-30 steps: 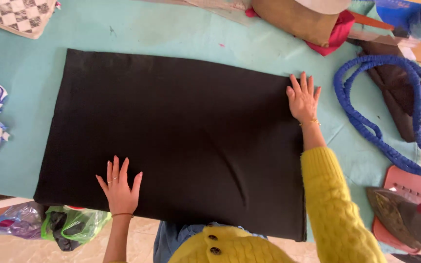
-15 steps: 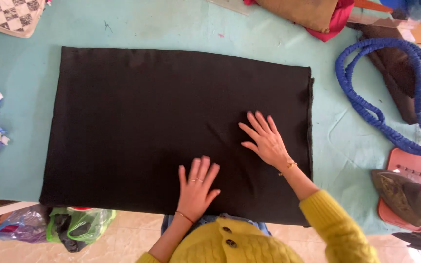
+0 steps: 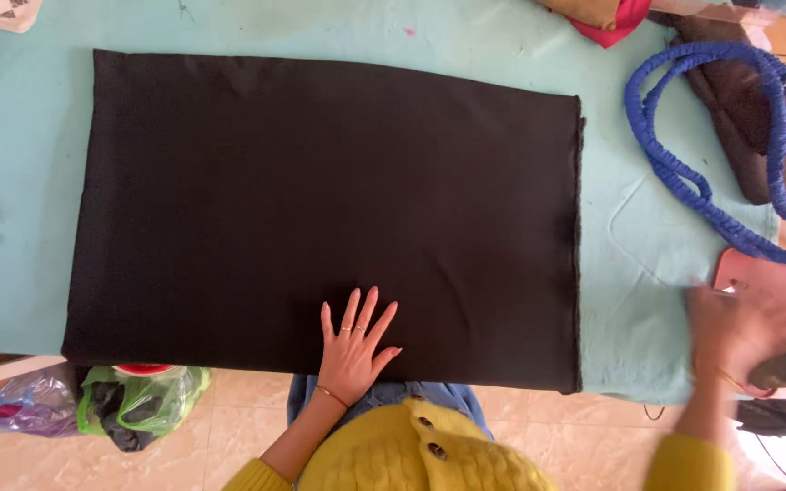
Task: Ironing a piece of black fabric on a work table using a steam iron
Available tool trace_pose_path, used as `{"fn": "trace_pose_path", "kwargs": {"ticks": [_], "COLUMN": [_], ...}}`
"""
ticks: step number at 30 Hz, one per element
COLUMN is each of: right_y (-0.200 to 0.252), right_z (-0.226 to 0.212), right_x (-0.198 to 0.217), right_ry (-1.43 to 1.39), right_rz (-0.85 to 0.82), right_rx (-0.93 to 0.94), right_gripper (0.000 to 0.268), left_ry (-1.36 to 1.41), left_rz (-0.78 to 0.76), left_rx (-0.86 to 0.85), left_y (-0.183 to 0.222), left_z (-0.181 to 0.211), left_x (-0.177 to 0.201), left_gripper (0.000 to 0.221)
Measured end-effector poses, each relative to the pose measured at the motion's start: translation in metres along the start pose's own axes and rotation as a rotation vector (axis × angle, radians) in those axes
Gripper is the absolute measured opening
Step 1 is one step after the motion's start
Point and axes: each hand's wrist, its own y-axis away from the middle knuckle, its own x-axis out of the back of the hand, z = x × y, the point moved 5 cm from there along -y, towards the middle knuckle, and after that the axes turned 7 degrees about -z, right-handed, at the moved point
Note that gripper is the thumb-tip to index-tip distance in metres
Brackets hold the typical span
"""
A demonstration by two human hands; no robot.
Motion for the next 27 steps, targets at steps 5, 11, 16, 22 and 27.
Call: {"fn": "trace_pose_path", "kwargs": {"ticks": [5,11,16,22,27], "right_y": [0.022,-0.008,-0.014,0.04,0.074], "right_z": [0.133,0.183,0.191,-0.064,-0.178], "right_x": [-0.017,-0.068,-0.102,0.121,0.133], "right_ry": [-0.181,-0.327,0.079,0.359,-0.003], "right_rz": [-0.148,-0.086,-0.435,-0.628,-0.173], "right_rx": [-0.258,-0.072,0.117,0.159,0.518], "right_gripper": [0.071,0.031,0.049,0.067,0.037], "left_ry": [0.002,-0.025,0.071,0.101,0.088], "left_rz": [-0.008,-0.023,0.016,0.023,0.049], "left_rx": [-0.046,-0.171,-0.114,-0.024,0.026], "left_y": [-0.002,-0.002,0.005,0.009,0.008], "left_z": [0.006,0.019,0.006,-0.01,-0.016], "left_x": [-0.002,0.002,0.005,0.005,-0.004], "left_gripper": [0.078,0.088,0.075,0.06,0.067]}}
